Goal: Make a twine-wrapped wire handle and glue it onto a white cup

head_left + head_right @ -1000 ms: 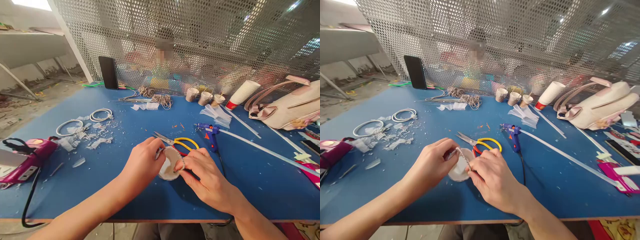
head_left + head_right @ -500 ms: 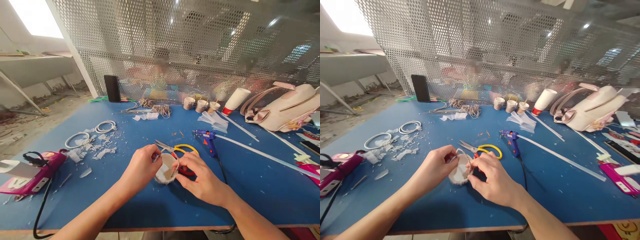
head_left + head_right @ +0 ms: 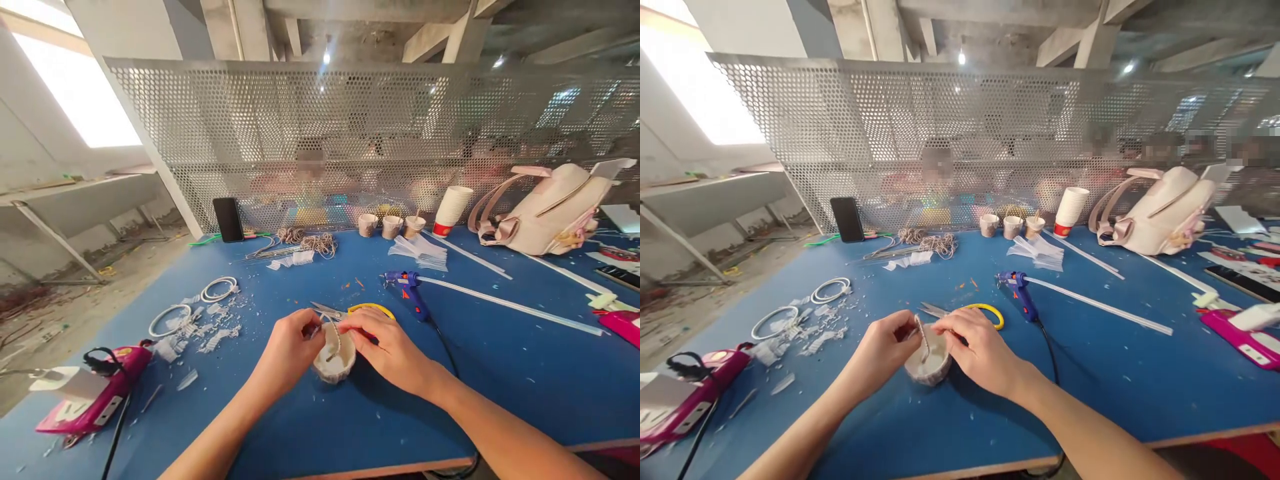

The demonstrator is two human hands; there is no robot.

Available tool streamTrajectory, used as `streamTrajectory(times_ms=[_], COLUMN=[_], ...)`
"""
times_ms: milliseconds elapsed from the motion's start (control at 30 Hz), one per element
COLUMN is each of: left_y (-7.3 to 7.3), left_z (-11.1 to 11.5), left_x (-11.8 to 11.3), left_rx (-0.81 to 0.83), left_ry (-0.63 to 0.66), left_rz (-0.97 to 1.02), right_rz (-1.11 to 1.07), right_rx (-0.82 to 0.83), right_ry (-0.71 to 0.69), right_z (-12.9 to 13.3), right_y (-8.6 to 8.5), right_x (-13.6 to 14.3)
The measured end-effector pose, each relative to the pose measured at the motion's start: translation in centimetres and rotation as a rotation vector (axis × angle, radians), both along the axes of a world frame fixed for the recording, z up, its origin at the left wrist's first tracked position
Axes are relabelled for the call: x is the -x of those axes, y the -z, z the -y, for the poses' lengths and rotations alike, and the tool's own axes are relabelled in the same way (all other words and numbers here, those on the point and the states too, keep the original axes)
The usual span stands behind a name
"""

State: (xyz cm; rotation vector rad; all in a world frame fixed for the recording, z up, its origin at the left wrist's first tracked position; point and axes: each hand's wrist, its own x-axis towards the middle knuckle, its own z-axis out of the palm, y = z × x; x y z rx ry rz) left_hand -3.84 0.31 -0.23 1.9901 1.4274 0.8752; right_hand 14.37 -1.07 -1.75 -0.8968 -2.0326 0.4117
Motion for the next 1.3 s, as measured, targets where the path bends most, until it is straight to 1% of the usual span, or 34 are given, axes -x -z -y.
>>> streamTrajectory(times_ms=[133, 333, 567, 667, 767, 933, 1067, 1300], left_y=[0.2, 0.3, 0.6, 0.2, -0.4, -1.1, -1.3, -1.5], left_z=[0.0, -0.2, -0.2, -0.3, -0.4, -0.5, -0.4, -0.2], left_x=[-0.2, -0.3, -0.1, 0.1, 0.5, 1.2, 1.2, 0.9], left_rx=[-0.047, -0.057, 0.015, 0.088, 0.164, 0.236, 0.24, 0.154], left_ry=[-0.013, -0.034, -0.068, -0.047, 0.006, 0.071, 0.071, 0.065], left_rz=[-0.026, -0.045, 0.02, 0.081, 0.123, 0.153, 0.137, 0.06], right_rz=[0.0, 0.072, 0.22, 0.218, 0.194, 0.165, 0.15, 0.21], right_rx=[0.005, -0.073, -0.115, -0.133, -0.184, -0.204, -0.24, -0.309], right_ry=[0.08, 0.012, 0.011, -0.01, -0.041, -0.072, -0.107, -0.133], right_z=[-1.1, -2.7, -3.6, -3.6, -3.6, -3.8, -3.9, -3.8], right_y=[0.1, -0.3, -0.9, -0.9, -0.7, -0.2, -0.3, -0.7], right_x=[0.7, 2.1, 2.4, 2.2, 2.0, 1.7, 1.5, 1.3])
